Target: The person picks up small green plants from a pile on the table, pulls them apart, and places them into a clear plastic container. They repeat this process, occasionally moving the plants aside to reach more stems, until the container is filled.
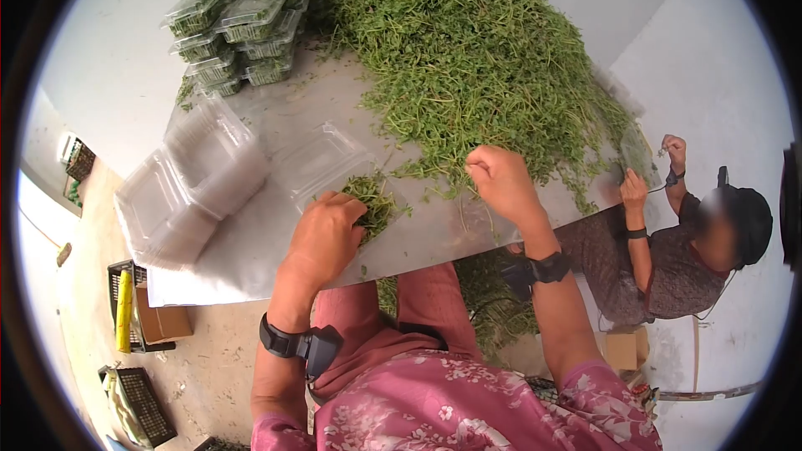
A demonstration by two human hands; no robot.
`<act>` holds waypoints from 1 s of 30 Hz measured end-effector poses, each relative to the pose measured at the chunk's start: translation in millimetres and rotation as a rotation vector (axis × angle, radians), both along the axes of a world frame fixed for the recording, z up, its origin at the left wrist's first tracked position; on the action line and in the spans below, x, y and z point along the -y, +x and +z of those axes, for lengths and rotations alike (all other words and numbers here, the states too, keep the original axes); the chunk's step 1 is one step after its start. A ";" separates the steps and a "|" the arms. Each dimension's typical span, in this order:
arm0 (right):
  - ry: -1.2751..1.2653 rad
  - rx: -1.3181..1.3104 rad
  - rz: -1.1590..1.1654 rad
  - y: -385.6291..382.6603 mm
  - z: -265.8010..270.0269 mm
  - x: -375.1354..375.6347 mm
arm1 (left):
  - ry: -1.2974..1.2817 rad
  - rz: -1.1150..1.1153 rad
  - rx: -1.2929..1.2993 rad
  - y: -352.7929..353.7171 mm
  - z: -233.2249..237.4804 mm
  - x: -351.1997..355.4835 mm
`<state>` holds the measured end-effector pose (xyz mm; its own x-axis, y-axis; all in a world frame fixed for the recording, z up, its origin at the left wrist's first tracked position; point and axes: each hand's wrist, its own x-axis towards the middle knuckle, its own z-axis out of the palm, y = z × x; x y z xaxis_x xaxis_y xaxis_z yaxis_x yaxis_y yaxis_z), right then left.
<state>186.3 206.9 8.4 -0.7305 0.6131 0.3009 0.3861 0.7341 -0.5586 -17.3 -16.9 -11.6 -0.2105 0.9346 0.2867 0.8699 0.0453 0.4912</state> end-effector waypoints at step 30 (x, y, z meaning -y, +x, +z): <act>-0.051 -0.138 0.295 -46.6 27.0 39.0 | 0.381 0.210 -0.131 17.6 17.1 19.8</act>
<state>139.7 167.9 35.3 -0.8334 0.3979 0.3836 0.0794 0.7730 -0.6294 0.3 -36.7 5.5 -0.3230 0.6982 0.6389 0.9173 0.0648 0.3930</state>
